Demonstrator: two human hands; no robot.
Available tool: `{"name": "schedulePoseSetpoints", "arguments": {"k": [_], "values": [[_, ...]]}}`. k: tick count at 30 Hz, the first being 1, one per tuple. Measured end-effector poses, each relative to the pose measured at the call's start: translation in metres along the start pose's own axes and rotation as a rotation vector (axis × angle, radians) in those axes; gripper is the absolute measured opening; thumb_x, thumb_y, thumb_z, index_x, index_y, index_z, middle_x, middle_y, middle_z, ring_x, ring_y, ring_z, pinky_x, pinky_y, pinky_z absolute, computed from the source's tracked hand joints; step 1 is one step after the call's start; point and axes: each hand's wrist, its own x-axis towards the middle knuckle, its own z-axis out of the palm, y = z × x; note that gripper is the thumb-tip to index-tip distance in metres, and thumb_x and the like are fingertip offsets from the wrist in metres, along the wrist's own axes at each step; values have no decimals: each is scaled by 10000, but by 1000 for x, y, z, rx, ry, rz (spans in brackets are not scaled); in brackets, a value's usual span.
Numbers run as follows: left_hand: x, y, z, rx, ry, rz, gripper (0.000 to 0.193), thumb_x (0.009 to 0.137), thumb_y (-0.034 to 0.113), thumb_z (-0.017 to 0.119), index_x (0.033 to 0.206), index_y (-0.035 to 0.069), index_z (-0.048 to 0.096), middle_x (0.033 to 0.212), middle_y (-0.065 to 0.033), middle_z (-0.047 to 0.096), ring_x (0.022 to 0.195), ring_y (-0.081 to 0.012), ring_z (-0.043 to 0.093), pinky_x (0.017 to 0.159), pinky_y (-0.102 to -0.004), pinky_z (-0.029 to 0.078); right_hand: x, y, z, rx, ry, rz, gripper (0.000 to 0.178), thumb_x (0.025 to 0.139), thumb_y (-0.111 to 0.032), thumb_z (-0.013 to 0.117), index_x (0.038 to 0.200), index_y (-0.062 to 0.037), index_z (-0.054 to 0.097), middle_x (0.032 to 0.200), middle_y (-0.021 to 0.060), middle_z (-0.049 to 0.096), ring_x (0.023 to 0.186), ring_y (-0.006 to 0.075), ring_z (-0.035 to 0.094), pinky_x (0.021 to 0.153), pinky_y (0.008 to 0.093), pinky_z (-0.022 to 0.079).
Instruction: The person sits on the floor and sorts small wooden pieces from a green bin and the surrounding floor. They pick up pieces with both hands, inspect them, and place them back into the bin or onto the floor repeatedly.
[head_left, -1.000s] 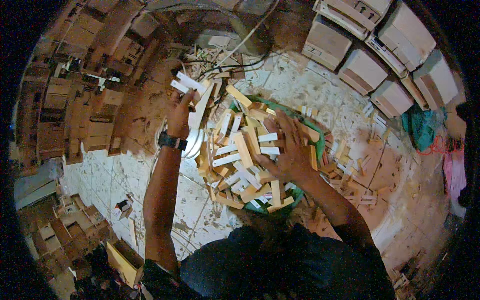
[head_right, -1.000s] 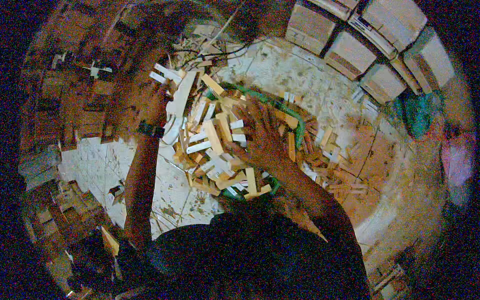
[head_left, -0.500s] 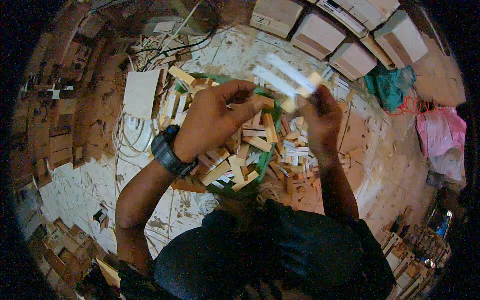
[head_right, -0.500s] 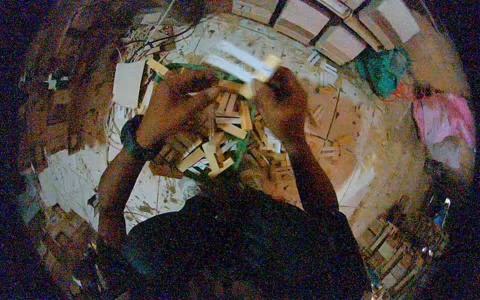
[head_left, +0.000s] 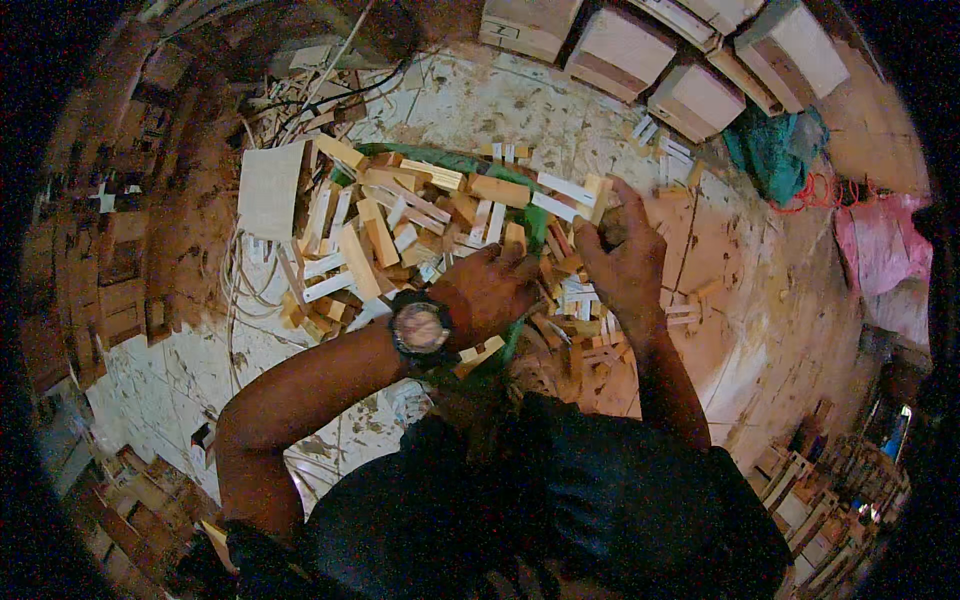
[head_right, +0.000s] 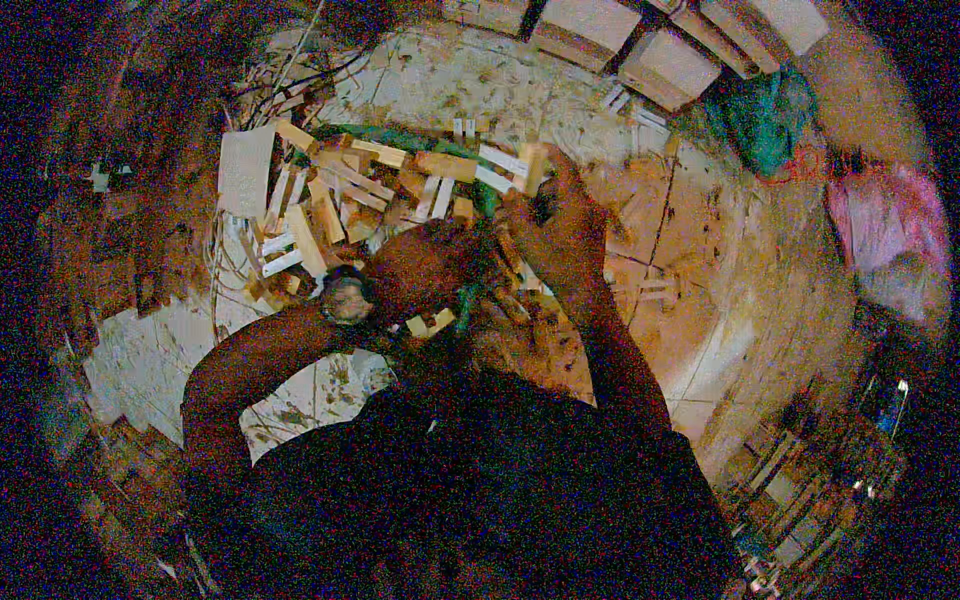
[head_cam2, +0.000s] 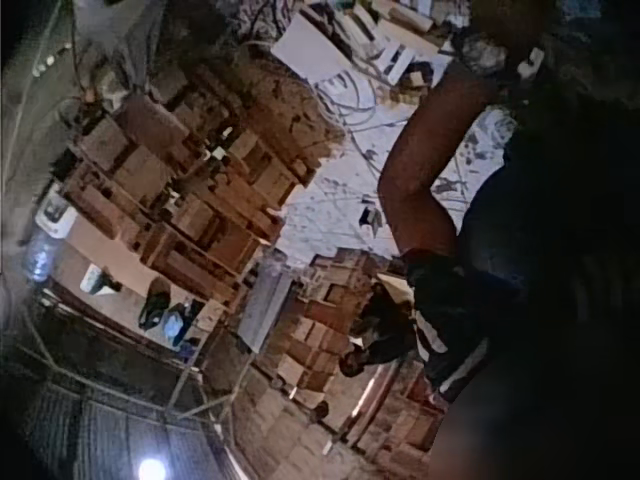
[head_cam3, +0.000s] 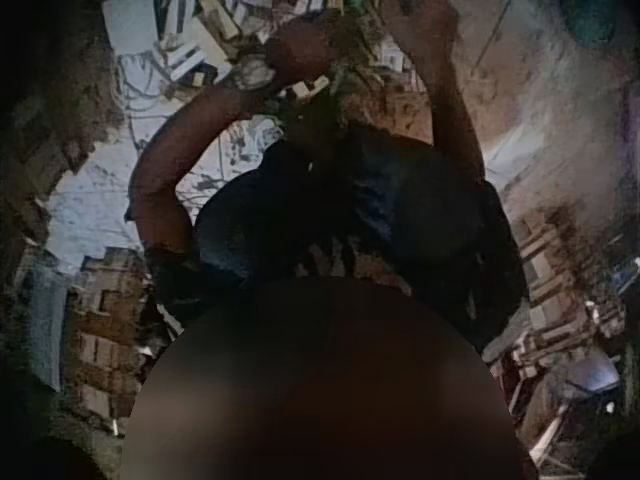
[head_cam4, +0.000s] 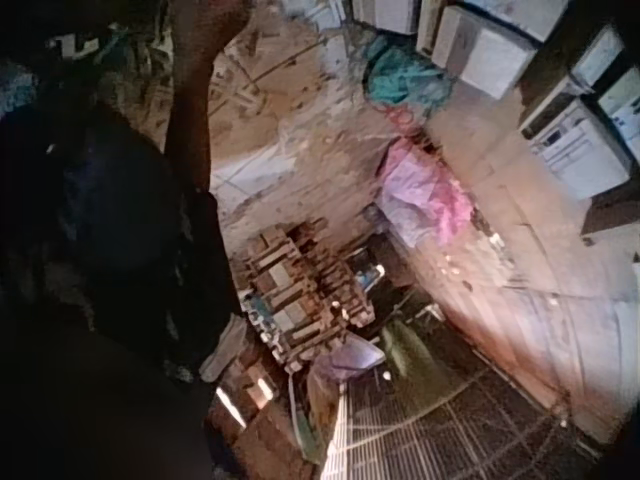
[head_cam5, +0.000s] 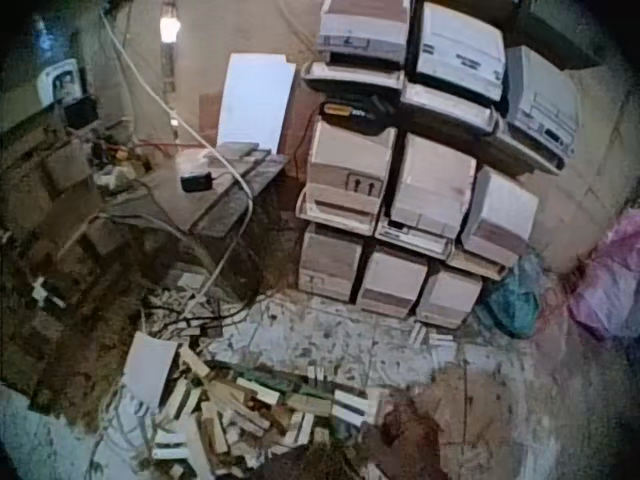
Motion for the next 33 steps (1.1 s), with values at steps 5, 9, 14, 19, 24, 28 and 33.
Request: {"name": "schedulePoseSetpoints", "arguments": {"k": [5,9,14,19,24,28,33], "values": [[-12,6,-21,134,5,-33,466,824,275,567,1249,89,523,1311,-181,483,1213,-391,466,981,-499,438,-9,1,21,-264,-66,-322,543,798,-179,673,1291,-49,487,861,188,670,743,329,674,661,399,549],[-12,15,-31,109,38,-206,498,810,210,585,1289,115,486,1341,-172,466,1244,-378,452,1005,-483,422,2,19,37,-145,-262,-205,500,829,-183,628,1274,-24,467,872,231,649,746,391,652,658,459,523],[-28,17,-51,-182,292,-148,562,739,86,652,1278,88,493,1344,-118,471,1204,-340,507,962,-441,473,1,21,43,-171,-346,-176,443,827,-98,586,1232,19,452,1028,254,600,922,433,605,804,485,505],[-81,-11,-76,-202,764,-436,375,831,116,650,1192,45,575,1158,-129,619,1055,-312,607,894,-382,512,-22,7,59,-422,-378,-219,616,883,-215,550,1401,-2,292,1249,307,484,918,450,617,786,508,515],[-191,-153,-95,-1789,1080,-715,247,900,197,627,1105,61,602,787,23,573,610,-95,524,537,-244,442,-7,16,71,-583,-357,-217,672,940,-350,470,1459,-25,194,1194,320,531,863,448,634,742,513,528],[-231,-253,-8,-142,343,-1437,612,792,430,694,1241,36,562,934,-107,661,865,-263,653,800,-374,523,6,19,60,-454,-402,-228,719,944,-459,454,1468,-44,188,926,269,637,842,416,642,733,501,514],[-221,-288,107,139,-121,-1238,896,860,405,549,1439,-106,95,1455,-356,198,1302,-551,280,1035,-625,281,19,22,27,-255,-506,-4,560,977,-450,416,1392,-74,424,797,175,624,695,292,620,699,399,498]]}}
